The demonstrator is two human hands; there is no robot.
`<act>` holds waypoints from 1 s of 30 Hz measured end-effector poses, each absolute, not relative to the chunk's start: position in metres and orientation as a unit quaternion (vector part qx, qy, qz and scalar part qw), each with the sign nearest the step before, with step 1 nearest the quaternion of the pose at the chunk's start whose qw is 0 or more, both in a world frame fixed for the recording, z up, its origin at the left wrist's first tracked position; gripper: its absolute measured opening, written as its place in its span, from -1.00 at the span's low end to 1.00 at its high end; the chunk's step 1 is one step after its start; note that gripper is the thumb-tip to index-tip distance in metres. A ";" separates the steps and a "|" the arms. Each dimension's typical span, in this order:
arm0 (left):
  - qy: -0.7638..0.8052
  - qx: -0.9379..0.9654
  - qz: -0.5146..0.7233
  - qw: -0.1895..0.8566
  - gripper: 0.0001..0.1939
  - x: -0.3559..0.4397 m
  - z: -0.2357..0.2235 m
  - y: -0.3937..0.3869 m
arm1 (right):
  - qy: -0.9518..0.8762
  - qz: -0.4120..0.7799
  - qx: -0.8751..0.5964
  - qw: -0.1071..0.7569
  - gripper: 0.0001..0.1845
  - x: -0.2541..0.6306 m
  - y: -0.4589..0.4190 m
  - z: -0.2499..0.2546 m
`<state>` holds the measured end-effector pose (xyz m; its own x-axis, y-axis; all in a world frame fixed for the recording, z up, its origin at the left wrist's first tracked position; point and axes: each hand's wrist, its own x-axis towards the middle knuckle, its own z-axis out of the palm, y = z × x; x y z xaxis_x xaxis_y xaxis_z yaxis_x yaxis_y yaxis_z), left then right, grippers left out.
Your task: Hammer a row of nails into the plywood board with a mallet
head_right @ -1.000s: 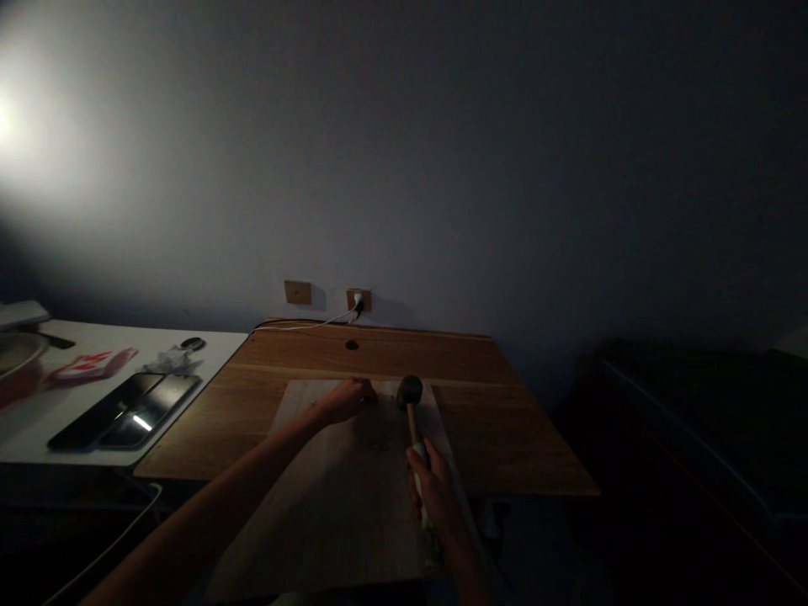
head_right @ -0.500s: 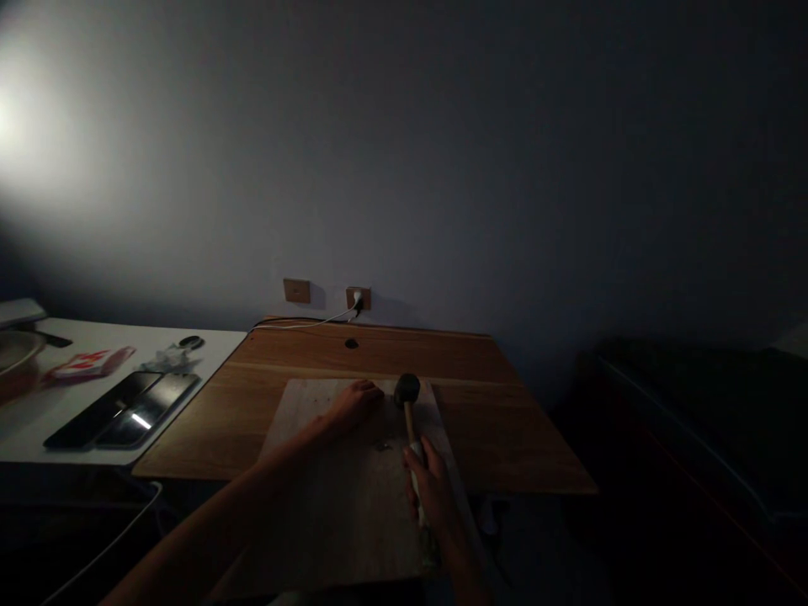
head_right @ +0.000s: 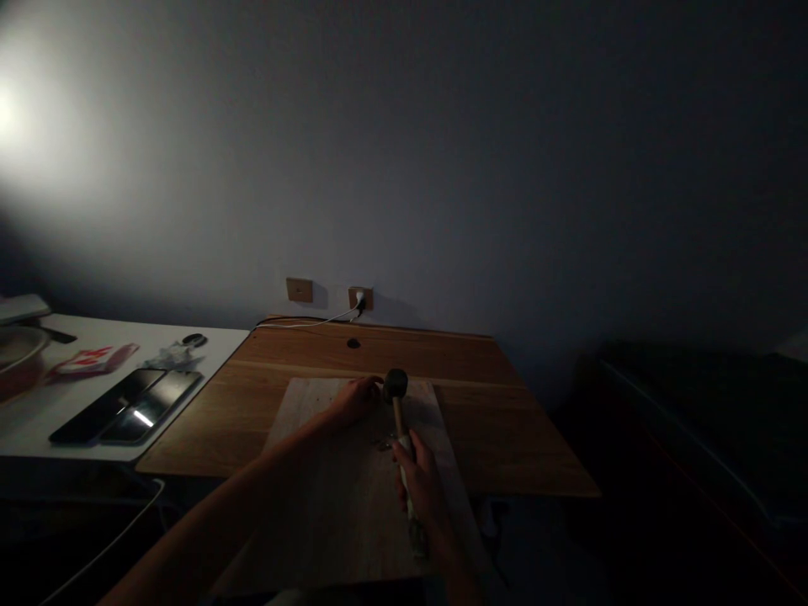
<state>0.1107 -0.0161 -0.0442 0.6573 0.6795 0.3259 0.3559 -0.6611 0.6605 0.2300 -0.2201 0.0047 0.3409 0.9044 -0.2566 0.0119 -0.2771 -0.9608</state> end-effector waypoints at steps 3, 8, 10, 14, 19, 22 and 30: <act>0.291 0.863 0.297 0.289 -0.58 0.111 -0.046 -0.015 | -0.345 0.459 -0.652 0.495 -0.56 0.226 -0.216 0.007; 0.305 0.855 0.298 0.296 -0.54 0.111 -0.045 -0.017 | -0.305 0.454 -0.673 0.498 -0.41 0.223 -0.212 0.006; 0.305 0.854 0.297 0.298 -0.56 0.110 -0.043 -0.018 | -0.319 0.448 -0.668 0.501 -0.44 0.223 -0.211 0.004; 0.305 0.854 0.295 0.302 -0.57 0.110 -0.041 -0.018 | -0.329 0.450 -0.661 0.502 -0.40 0.225 -0.209 -0.001; 0.311 0.858 0.283 0.295 -0.56 0.109 -0.035 -0.023 | -0.331 0.453 -0.654 0.508 -0.37 0.229 -0.209 -0.005; 0.335 0.873 0.273 0.225 -0.63 0.104 -0.023 -0.034 | -0.334 0.448 -0.658 0.505 -0.42 0.234 -0.212 -0.005; 0.097 0.988 0.120 0.029 -0.84 0.114 0.007 -0.067 | -0.308 0.440 -0.662 0.522 -0.30 0.258 -0.220 0.000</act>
<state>0.1141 -0.0670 0.0071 0.9525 0.1978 0.2313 0.1838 -0.9796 0.0811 0.2580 -0.2196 -0.0004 0.4231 0.8674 -0.2620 -0.0525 -0.2651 -0.9628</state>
